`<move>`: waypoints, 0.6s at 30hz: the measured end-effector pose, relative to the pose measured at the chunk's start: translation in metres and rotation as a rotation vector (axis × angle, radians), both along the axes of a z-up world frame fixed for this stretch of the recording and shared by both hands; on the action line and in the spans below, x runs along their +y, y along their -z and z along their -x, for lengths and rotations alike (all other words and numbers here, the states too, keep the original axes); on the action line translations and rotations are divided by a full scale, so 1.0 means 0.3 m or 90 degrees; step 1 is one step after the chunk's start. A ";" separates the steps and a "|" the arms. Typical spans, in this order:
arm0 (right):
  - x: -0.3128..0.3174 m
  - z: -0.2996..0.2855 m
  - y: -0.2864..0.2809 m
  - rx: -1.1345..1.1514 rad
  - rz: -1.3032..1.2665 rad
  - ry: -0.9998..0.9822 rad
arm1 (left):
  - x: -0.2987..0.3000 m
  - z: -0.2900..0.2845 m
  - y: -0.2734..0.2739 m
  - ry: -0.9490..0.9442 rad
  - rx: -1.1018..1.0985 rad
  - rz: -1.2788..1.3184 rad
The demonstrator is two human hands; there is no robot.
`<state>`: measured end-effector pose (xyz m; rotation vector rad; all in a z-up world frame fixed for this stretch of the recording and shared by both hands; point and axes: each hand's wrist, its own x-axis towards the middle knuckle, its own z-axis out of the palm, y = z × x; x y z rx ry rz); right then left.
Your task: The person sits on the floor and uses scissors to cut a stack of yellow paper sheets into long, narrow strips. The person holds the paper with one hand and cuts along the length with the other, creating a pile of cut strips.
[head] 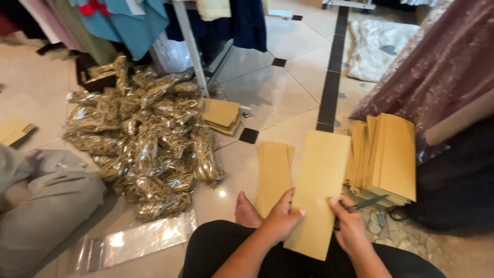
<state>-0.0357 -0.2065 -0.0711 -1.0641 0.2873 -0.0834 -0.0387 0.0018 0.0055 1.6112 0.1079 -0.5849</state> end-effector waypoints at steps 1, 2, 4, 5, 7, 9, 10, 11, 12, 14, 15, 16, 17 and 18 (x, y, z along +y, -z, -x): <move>-0.012 -0.006 0.003 0.000 -0.001 -0.008 | 0.000 0.010 -0.020 -0.008 0.000 -0.001; -0.021 -0.011 0.009 -0.011 -0.007 -0.003 | 0.001 0.020 -0.038 0.024 -0.007 -0.023; -0.036 -0.021 0.010 -0.022 -0.014 -0.005 | 0.006 0.036 -0.072 0.048 -0.012 -0.048; -0.040 -0.026 0.004 -0.014 0.070 -0.010 | 0.010 0.042 -0.089 0.061 -0.039 -0.079; -0.020 -0.020 -0.100 -0.011 0.156 -0.021 | 0.028 0.012 -0.065 0.066 -0.067 -0.110; 0.026 0.021 -0.294 0.233 0.498 -0.178 | 0.055 -0.047 0.017 -0.074 -0.060 -0.149; 0.030 0.029 -0.292 0.233 0.500 -0.179 | 0.094 -0.025 -0.131 -0.075 -0.058 -0.148; 0.032 0.035 -0.290 0.240 0.432 -0.213 | 0.131 -0.006 -0.278 -0.146 0.105 -0.243; 0.029 0.037 -0.289 0.243 0.364 -0.242 | 0.163 0.007 -0.427 -0.217 0.264 -0.337; 0.066 0.068 -0.353 0.256 0.259 -0.238 | 0.207 -0.083 -0.126 -0.358 0.100 0.129; 0.087 0.083 -0.382 0.266 0.153 -0.235 | 0.231 -0.127 0.028 -0.468 -0.079 0.595; 0.093 0.094 -0.376 0.269 0.153 -0.237 | 0.245 -0.121 0.020 -0.471 -0.077 0.594; 0.100 0.104 -0.371 0.265 0.137 -0.269 | 0.261 -0.115 0.012 -0.476 -0.094 0.638; 0.106 0.110 -0.368 0.259 0.122 -0.301 | 0.274 -0.113 0.003 -0.480 -0.112 0.683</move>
